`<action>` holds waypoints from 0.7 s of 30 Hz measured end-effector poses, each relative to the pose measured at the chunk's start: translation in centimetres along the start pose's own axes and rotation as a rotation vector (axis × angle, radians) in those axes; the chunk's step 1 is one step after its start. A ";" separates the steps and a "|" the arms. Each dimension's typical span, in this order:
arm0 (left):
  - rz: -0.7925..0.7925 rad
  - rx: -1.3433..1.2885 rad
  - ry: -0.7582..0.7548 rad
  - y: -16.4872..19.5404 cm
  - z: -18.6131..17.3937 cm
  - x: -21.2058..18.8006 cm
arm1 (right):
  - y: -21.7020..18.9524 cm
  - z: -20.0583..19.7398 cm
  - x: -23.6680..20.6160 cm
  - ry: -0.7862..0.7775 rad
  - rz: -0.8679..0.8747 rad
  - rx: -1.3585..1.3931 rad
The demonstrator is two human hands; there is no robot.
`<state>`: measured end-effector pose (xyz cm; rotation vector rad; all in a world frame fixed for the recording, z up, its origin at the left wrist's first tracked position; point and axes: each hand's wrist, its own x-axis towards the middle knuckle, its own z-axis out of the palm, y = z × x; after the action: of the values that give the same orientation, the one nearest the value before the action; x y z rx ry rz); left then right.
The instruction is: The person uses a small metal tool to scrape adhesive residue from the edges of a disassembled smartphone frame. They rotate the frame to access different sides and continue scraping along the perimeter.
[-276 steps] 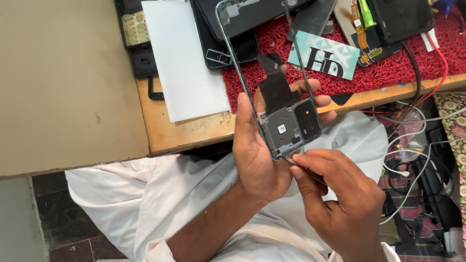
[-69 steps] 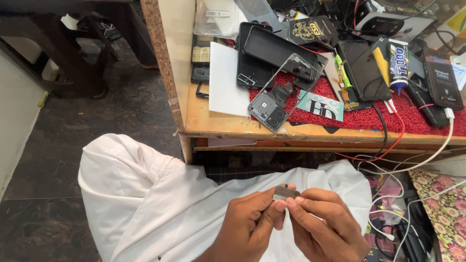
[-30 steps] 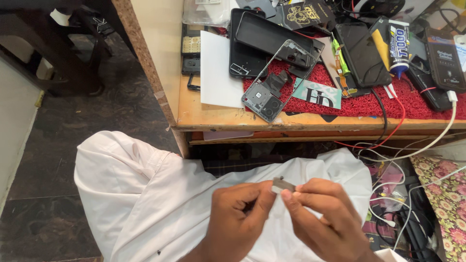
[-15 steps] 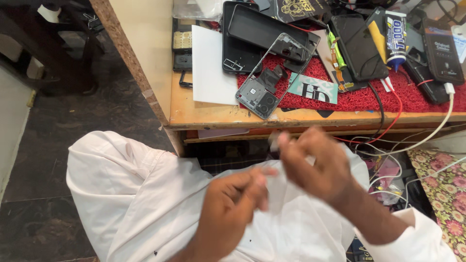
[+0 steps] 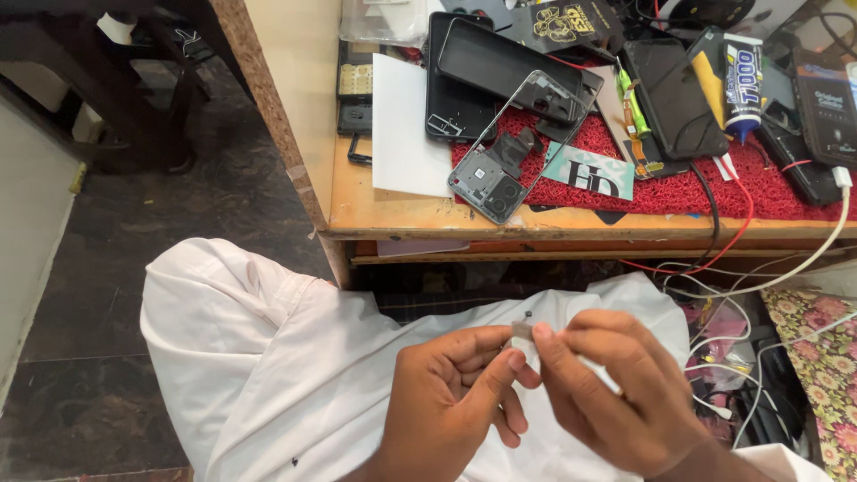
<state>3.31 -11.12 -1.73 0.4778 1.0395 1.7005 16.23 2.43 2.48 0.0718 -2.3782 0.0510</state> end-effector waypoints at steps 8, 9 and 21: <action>0.435 0.593 0.065 0.9 0.7 -0.9 | 3.9 1.3 0.6 -0.160 0.135 -0.089; 0.538 0.629 0.064 0.9 1.0 -1.2 | 5.5 1.4 0.5 -0.158 0.219 -0.206; -0.025 -0.053 0.054 -0.1 -1.4 1.5 | 19.9 6.8 -0.1 0.001 0.621 -0.098</action>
<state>1.77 -10.31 -2.81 0.3852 1.0324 1.7220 10.31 21.86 -2.79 -0.7110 -2.3100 0.2275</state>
